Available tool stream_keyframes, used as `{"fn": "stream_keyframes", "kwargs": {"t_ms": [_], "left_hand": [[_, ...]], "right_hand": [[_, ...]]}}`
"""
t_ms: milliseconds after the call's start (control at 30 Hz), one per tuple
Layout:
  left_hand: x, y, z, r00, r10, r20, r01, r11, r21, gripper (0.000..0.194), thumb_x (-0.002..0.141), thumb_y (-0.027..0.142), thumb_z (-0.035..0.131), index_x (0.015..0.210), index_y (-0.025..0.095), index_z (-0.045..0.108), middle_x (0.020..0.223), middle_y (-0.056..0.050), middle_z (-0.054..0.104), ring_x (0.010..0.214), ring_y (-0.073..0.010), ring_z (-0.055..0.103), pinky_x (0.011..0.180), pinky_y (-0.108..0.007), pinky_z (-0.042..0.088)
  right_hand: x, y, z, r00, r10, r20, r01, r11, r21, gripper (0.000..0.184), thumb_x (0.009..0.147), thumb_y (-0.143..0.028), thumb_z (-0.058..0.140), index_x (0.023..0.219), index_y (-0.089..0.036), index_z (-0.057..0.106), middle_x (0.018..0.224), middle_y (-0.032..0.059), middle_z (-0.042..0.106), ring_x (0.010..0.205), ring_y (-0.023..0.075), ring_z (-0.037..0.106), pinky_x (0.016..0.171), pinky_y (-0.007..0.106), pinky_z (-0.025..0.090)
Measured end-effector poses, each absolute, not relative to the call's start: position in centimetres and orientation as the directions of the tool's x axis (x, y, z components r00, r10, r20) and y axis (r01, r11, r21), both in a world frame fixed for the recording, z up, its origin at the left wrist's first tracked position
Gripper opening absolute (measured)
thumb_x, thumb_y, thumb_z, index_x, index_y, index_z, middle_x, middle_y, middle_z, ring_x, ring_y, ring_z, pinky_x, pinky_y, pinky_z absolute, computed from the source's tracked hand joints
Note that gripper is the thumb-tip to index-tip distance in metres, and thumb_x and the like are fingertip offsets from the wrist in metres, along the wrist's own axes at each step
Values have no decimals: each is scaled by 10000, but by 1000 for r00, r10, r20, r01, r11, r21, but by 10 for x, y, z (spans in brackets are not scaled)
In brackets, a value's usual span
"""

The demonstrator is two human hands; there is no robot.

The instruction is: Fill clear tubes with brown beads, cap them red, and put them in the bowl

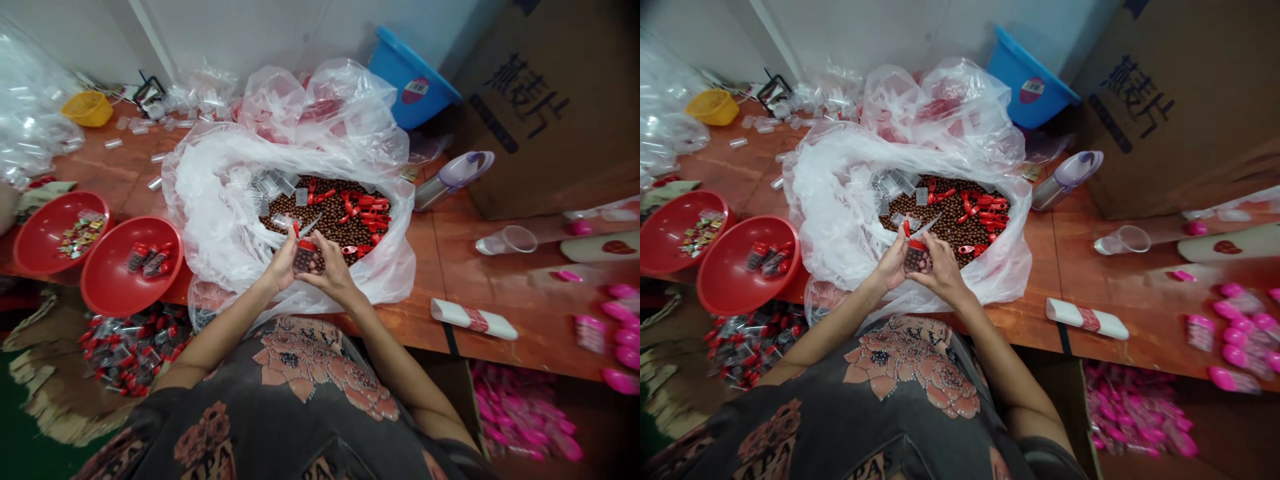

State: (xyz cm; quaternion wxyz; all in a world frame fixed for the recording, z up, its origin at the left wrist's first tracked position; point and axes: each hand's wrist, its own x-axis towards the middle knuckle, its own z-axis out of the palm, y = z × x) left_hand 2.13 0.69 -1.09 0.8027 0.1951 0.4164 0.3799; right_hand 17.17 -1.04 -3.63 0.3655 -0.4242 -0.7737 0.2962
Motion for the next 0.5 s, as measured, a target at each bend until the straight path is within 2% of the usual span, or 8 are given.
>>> {"fn": "stream_keyframes", "kwargs": {"t_ms": [33, 100, 167, 200, 267, 333, 400, 500], "left_hand": [[20, 7, -10, 344, 779, -524, -455, 627, 633, 763, 863, 783, 356, 1198, 171, 665, 805, -99, 719, 788, -213, 697, 699, -308, 568], [17, 8, -6, 310, 792, -525, -477, 608, 635, 761, 889, 756, 336, 1221, 150, 653, 771, -90, 704, 712, -187, 685, 645, -284, 562], [12, 11, 1, 287, 801, -524, -510, 592, 625, 747, 927, 711, 299, 1248, 123, 630, 739, -81, 687, 626, -156, 656, 593, -264, 552], [10, 12, 5, 279, 801, -530, -528, 589, 611, 740, 946, 686, 274, 1255, 110, 620, 724, -77, 679, 583, -142, 636, 567, -256, 545], [7, 16, 11, 268, 789, -552, -563, 593, 575, 731, 972, 646, 228, 1253, 89, 609, 697, -68, 663, 519, -124, 600, 521, -245, 531], [6, 21, 15, 260, 777, -573, -588, 598, 544, 732, 980, 630, 205, 1241, 77, 605, 672, -58, 647, 489, -121, 582, 491, -241, 519], [6, 24, 16, 255, 777, -575, -594, 595, 542, 737, 981, 629, 199, 1237, 69, 604, 659, -54, 640, 480, -121, 580, 474, -234, 508], [6, 23, 16, 270, 803, -531, -566, 578, 588, 759, 973, 647, 201, 1256, 68, 603, 672, -63, 651, 479, -114, 579, 460, -213, 484]], "right_hand": [[174, -7, -37, -405, 861, 308, 419, 474, -774, 943, 766, -549, 742, 1543, -328, 256, 1474, 84, 500, 1335, 320, 445, 1098, 520, 394], [182, 2, -39, -390, 862, 323, 396, 474, -787, 724, 879, -571, 593, 1507, -307, 348, 1494, 80, 475, 1349, 290, 445, 1106, 489, 394], [191, 15, -43, -288, 904, 314, 474, 420, -774, 449, 986, -479, 425, 1362, -265, 547, 1365, 95, 581, 1253, 260, 529, 1064, 452, 426], [194, 21, -46, -251, 926, 282, 555, 376, -742, 391, 1006, -416, 387, 1254, -240, 633, 1258, 106, 640, 1171, 255, 574, 1030, 441, 443], [199, 33, -53, -258, 951, 172, 728, 309, -612, 321, 986, -324, 440, 1089, -200, 717, 1082, 127, 698, 1037, 265, 609, 971, 435, 456], [200, 42, -59, -298, 953, 56, 822, 286, -492, 242, 933, -255, 536, 1041, -179, 738, 1030, 143, 717, 996, 278, 611, 951, 430, 449], [198, 46, -64, -307, 952, 2, 827, 268, -495, 192, 890, -206, 589, 998, -186, 747, 1007, 132, 735, 987, 273, 618, 949, 410, 446], [197, 48, -69, -265, 964, -4, 792, 215, -572, 167, 881, -177, 582, 937, -202, 737, 966, 105, 756, 954, 259, 648, 906, 383, 468]]}}
